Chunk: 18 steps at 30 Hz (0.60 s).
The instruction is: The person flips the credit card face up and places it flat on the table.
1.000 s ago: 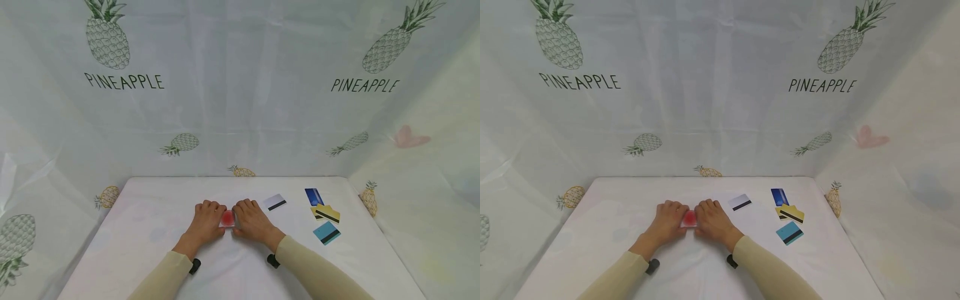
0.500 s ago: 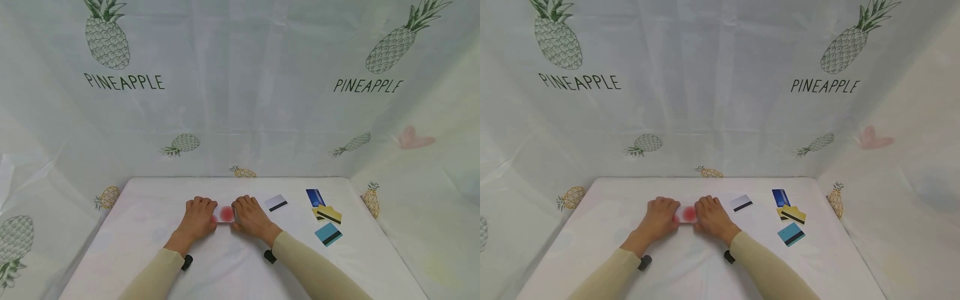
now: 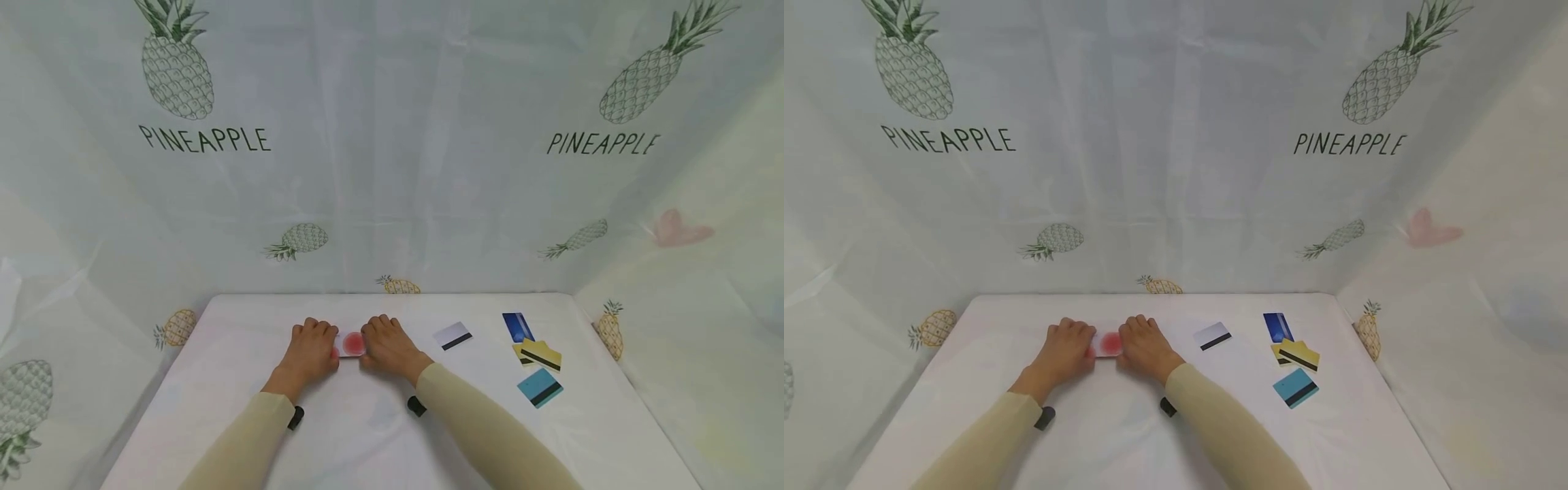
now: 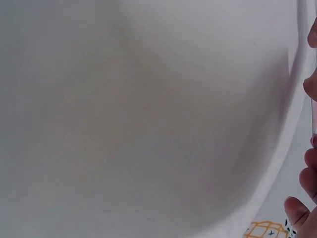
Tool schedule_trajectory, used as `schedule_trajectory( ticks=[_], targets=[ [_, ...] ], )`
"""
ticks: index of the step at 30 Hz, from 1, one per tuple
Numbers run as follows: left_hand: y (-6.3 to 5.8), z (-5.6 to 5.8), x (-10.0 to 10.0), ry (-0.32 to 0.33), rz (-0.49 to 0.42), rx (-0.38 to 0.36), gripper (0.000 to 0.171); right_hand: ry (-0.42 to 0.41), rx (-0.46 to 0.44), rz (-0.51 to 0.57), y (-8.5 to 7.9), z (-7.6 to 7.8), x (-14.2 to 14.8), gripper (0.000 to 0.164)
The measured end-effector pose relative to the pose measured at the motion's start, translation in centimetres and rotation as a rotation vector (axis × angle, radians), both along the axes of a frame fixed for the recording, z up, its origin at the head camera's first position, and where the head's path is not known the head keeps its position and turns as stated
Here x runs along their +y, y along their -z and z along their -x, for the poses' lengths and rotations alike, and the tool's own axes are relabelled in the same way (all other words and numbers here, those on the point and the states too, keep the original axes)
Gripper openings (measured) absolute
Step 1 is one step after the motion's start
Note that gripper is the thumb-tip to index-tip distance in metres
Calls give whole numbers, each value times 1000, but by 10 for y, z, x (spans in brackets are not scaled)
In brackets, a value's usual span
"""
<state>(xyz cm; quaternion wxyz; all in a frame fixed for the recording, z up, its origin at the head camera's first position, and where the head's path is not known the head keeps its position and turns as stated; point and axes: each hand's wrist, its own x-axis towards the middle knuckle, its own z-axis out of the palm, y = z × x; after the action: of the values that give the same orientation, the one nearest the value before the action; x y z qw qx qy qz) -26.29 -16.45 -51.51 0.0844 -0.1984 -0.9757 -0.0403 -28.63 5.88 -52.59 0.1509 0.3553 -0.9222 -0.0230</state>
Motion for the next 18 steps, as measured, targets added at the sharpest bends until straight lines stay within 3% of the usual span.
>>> schedule_trajectory(
  ticks=[5, 11, 18],
  targets=[
    [0, 4, -8, -24, -1, -80, 44, 41, -82, -36, 2, 5, -12, 42],
    [3, 4, -13, -19, -6, -121, 48, 63, -124, -42, 4, 3, -17, 39],
    [0, -11, -8, -76, -28, -167, 51, 66, -123, -65, 2, -3, -19, 32]
  ],
)
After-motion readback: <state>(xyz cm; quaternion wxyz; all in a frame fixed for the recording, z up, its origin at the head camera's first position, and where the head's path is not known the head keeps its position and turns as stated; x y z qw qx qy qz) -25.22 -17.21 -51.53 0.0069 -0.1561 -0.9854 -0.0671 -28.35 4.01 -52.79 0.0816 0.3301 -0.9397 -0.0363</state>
